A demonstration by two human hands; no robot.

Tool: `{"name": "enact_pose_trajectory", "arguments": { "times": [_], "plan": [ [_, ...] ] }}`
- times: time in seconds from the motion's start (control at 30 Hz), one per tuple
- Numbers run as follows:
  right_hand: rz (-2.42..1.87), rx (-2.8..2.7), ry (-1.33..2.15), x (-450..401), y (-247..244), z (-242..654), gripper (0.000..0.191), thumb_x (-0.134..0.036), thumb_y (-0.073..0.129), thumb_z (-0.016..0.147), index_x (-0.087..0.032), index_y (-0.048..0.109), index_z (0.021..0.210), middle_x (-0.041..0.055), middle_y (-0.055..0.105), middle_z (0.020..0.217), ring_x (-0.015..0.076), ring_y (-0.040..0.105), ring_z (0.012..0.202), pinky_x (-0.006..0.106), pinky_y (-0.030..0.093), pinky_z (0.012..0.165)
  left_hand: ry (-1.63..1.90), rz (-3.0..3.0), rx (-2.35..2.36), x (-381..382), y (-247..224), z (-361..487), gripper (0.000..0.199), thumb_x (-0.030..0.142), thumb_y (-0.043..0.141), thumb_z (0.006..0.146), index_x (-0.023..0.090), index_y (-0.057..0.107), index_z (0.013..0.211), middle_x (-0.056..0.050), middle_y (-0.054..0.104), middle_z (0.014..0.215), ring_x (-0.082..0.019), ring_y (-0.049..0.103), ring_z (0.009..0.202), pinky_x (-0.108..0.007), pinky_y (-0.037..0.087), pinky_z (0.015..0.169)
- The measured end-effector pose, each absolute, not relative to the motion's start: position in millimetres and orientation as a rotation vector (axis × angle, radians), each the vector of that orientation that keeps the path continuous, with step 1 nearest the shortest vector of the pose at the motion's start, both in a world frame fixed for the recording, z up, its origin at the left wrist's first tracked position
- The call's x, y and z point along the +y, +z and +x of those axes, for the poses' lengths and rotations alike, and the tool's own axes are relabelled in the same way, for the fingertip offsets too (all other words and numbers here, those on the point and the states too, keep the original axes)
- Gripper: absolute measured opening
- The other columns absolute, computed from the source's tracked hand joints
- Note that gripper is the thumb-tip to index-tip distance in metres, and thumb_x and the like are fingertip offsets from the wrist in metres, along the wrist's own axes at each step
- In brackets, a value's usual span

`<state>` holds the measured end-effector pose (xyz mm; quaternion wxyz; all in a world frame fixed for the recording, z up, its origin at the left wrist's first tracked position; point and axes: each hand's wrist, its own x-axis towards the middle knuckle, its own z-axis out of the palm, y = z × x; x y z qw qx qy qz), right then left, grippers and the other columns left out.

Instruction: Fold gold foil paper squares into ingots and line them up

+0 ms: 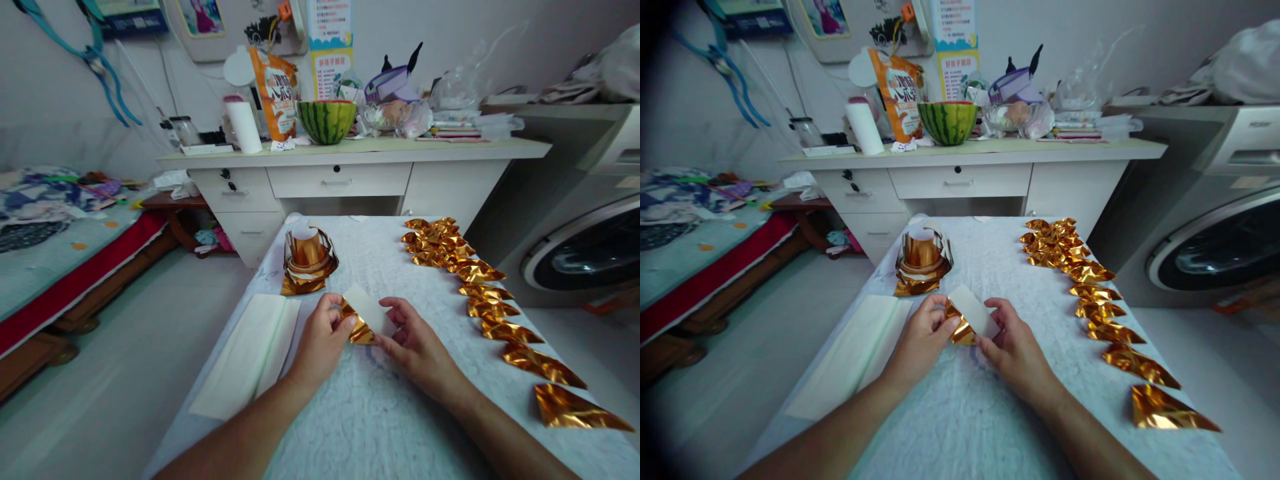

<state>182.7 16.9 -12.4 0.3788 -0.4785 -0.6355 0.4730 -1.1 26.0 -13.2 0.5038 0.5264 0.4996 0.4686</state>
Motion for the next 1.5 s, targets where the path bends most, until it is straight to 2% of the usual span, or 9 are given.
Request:
{"name": "enact_pose_trajectory", "arguments": {
  "times": [0.07,0.23,0.37,0.47,0.63,0.83,1.23,1.33,1.5],
  "plan": [
    [-1.287,-1.807,0.986,15,-10,186,0.052,-0.028,0.063,0.083,-0.026,0.039,0.129,0.0056,0.057,0.107,0.0199,0.058,0.089,0.033,0.049,0.074,1.113,1.295,1.178,27,-14,-3,0.019,0.031,0.060,0.085,0.019,0.053,0.098,0.001,0.066,0.073,-0.013,0.062,0.065,-0.021,0.045,0.060],
    [-1.148,-2.091,0.748,13,-5,191,0.064,-0.023,0.067,0.077,-0.025,0.034,0.132,0.0114,0.044,0.130,0.0277,0.046,0.118,0.042,0.045,0.095,1.016,1.294,1.194,30,-14,-4,0.020,0.038,0.054,0.088,0.019,0.055,0.097,-0.001,0.064,0.082,-0.012,0.058,0.061,-0.017,0.041,0.045],
    [-1.074,-2.190,0.514,15,-9,191,0.069,-0.004,0.059,0.069,-0.026,0.034,0.130,0.0123,0.036,0.138,0.0302,0.036,0.129,0.048,0.038,0.104,0.975,1.259,1.230,32,-16,-5,0.023,0.037,0.049,0.089,0.018,0.060,0.096,0.001,0.058,0.074,-0.011,0.053,0.055,-0.018,0.039,0.041],
    [-1.093,-2.243,0.424,16,-10,189,0.060,0.005,0.050,0.065,-0.028,0.047,0.116,0.0088,0.041,0.134,0.0281,0.039,0.125,0.047,0.039,0.100,0.969,1.320,1.251,33,-17,-7,0.024,0.032,0.048,0.090,0.016,0.065,0.097,-0.001,0.063,0.075,-0.014,0.056,0.059,-0.022,0.044,0.050],
    [-1.067,-2.391,0.418,14,2,186,0.046,0.006,0.051,0.064,-0.026,0.058,0.096,0.0048,0.050,0.121,0.0257,0.044,0.113,0.043,0.039,0.092,0.956,1.696,1.301,33,-13,-9,0.023,0.021,0.047,0.090,0.020,0.068,0.100,-0.003,0.071,0.094,-0.019,0.064,0.090,-0.029,0.047,0.081],
    [-0.979,-2.526,0.578,11,8,181,0.042,0.003,0.054,0.072,-0.028,0.064,0.099,0.0025,0.058,0.105,0.0218,0.048,0.101,0.038,0.037,0.087,0.814,1.999,1.452,35,-16,-5,0.020,0.013,0.046,0.090,0.020,0.063,0.097,-0.002,0.069,0.093,-0.018,0.063,0.089,-0.028,0.045,0.080],
    [-0.977,-2.575,0.638,10,1,179,0.018,-0.012,0.057,0.087,-0.026,0.068,0.091,0.0030,0.061,0.105,0.0198,0.053,0.096,0.037,0.037,0.086,0.654,2.108,1.377,33,-8,-11,0.023,0.008,0.043,0.089,0.019,0.063,0.087,-0.003,0.062,0.088,-0.017,0.059,0.086,-0.028,0.044,0.080],
    [-0.979,-2.555,0.649,9,2,179,0.016,-0.013,0.058,0.087,-0.025,0.069,0.089,0.0032,0.061,0.105,0.0201,0.054,0.097,0.037,0.037,0.086,0.617,2.037,1.285,32,-3,-19,0.031,0.000,0.041,0.080,0.019,0.063,0.089,-0.002,0.062,0.092,-0.015,0.059,0.088,-0.026,0.045,0.080],
    [-1.000,-2.508,0.693,8,2,177,0.019,-0.015,0.058,0.088,-0.029,0.071,0.094,0.0034,0.061,0.103,0.0216,0.053,0.100,0.039,0.037,0.087,0.492,1.900,1.163,29,2,-29,0.029,0.000,0.048,0.068,0.019,0.058,0.088,0.001,0.057,0.090,-0.011,0.057,0.073,-0.021,0.044,0.064]
  ]
}}
